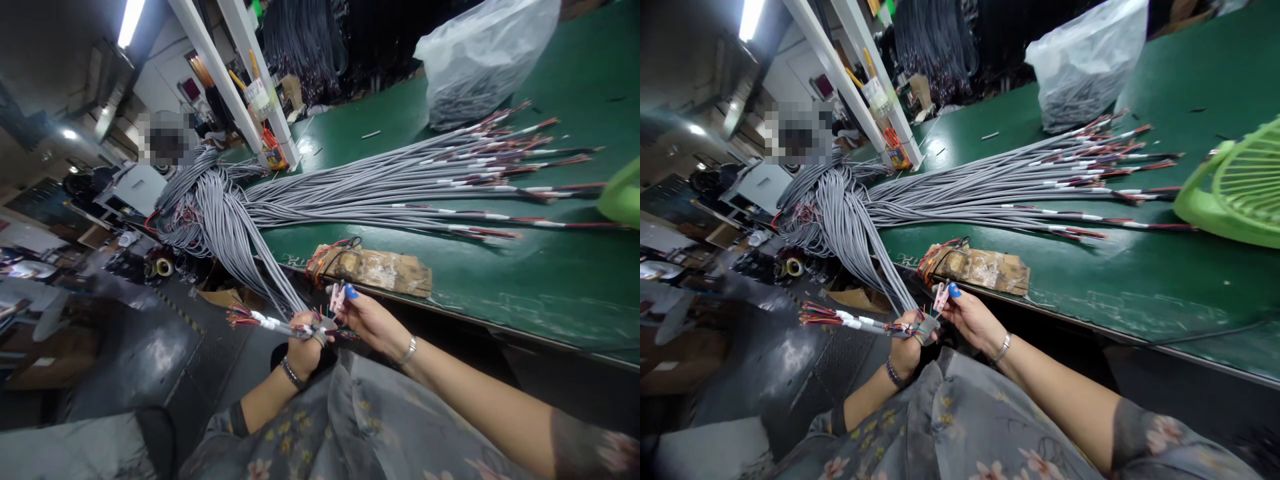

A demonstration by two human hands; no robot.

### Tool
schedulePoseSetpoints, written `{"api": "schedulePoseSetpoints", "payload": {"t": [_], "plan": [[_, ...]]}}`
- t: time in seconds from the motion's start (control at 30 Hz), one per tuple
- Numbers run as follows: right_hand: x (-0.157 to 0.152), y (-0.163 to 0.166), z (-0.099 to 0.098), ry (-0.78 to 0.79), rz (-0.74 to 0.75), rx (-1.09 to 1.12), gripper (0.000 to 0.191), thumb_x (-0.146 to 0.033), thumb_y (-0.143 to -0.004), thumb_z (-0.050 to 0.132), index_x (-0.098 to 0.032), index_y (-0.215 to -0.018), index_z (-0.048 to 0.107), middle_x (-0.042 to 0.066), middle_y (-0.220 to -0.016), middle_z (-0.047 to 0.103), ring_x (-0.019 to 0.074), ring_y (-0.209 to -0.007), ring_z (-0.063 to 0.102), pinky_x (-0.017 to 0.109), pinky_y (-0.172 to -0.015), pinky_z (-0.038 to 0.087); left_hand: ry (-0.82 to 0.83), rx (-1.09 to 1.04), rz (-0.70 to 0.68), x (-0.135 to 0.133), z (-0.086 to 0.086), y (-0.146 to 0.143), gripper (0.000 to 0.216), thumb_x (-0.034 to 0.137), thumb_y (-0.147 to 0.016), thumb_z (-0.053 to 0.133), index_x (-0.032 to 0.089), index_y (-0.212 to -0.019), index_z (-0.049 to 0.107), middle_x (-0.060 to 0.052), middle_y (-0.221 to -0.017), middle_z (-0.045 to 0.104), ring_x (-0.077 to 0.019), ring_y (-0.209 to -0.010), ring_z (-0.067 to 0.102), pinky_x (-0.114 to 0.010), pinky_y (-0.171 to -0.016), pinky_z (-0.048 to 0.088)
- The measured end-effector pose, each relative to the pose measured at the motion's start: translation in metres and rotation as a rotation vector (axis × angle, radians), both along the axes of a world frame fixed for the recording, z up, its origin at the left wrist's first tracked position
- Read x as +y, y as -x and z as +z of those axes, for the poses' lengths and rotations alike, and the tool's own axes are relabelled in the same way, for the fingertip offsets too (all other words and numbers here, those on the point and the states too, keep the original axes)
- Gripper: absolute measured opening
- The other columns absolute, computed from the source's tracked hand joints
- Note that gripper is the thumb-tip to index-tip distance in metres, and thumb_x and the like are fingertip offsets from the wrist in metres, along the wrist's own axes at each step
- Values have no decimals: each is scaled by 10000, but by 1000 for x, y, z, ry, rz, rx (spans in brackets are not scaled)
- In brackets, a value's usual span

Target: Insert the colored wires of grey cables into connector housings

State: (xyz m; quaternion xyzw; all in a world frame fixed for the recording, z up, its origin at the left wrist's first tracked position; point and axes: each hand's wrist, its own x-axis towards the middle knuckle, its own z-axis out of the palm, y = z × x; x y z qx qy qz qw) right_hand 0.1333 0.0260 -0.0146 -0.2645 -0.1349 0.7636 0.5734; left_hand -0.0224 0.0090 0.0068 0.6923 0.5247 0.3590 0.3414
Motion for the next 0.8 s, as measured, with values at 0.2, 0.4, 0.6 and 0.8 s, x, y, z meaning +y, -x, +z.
{"api": "schedulePoseSetpoints", "payload": {"t": [0.2, 0.4, 0.6, 0.8], "plan": [[-5, -5, -4, -18, 118, 19, 382, -575, -710, 719, -206, -806, 705, 28, -737, 670, 143, -659, 587, 260, -615, 478, -31, 33, -7, 0, 1, 5, 241, 398, -783, 641, 204, -640, 640, -24, -604, 642, -203, -671, 621, -355, -742, 492], [-17, -8, 0, -81, 293, -101, 367, -472, -598, 839, -176, -752, 687, 12, -706, 662, 113, -596, 569, 242, -576, 451, -51, 27, -41, -4, 4, 10, 274, 398, -845, 555, 208, -660, 623, -34, -618, 639, -202, -665, 608, -349, -712, 480], [-22, 1, 10, -129, 214, -280, 387, -454, -535, 864, -174, -665, 630, -33, -556, 621, 103, -499, 541, 231, -484, 338, -154, 72, -132, 1, -2, 10, 302, 402, -802, 595, 212, -568, 577, -39, -607, 613, -196, -665, 582, -338, -712, 473], [-20, 1, 15, -175, 209, -389, 431, -522, -499, 852, -183, -636, 624, -31, -555, 625, 113, -493, 527, 250, -481, 344, -194, 140, -186, 4, -1, 10, 277, 365, -792, 593, 214, -563, 562, -25, -586, 582, -191, -652, 559, -343, -739, 458]]}}
